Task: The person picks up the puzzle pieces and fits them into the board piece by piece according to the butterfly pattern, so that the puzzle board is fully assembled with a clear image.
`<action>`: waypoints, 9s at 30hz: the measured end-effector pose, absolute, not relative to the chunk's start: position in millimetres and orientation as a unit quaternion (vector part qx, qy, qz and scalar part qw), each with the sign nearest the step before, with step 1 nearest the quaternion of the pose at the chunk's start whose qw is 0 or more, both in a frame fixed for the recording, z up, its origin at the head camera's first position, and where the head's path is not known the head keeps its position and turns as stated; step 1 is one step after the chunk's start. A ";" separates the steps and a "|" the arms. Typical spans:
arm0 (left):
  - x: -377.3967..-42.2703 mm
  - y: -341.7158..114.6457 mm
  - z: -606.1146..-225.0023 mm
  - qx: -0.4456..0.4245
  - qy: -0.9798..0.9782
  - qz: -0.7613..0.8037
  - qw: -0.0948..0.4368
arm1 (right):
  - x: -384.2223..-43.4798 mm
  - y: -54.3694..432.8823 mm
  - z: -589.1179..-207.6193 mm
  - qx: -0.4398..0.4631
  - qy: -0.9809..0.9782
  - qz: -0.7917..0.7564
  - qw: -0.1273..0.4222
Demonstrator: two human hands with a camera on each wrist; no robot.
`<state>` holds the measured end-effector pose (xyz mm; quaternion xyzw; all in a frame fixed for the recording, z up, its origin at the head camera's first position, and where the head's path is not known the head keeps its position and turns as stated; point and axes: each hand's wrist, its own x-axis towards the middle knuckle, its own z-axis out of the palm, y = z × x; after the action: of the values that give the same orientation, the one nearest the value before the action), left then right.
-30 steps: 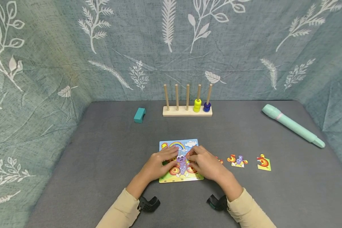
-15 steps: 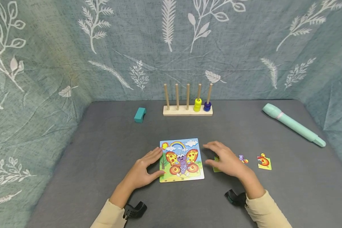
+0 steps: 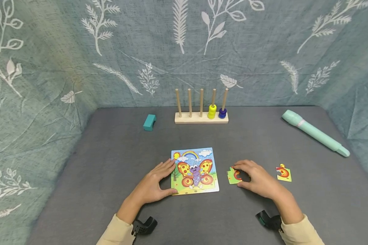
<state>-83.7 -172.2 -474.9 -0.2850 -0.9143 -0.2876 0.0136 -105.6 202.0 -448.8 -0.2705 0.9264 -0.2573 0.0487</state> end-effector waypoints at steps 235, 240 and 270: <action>-89.9 -156.7 -469.9 -0.328 -0.908 -0.262 0.017 | -107.4 119.1 -441.2 -0.355 0.890 -0.288 0.016; -90.2 -156.9 -468.9 -0.328 -0.907 -0.264 0.026 | -105.9 106.2 -444.1 -0.364 0.885 -0.290 0.017; -91.5 -156.5 -470.3 -0.326 -0.907 -0.264 0.028 | -99.8 94.2 -454.6 -0.366 0.892 -0.265 -0.027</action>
<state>-91.5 -156.5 -470.3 -0.3259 -0.9073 -0.2642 0.0276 -99.8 94.2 -454.6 -0.3664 0.8915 -0.2650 -0.0274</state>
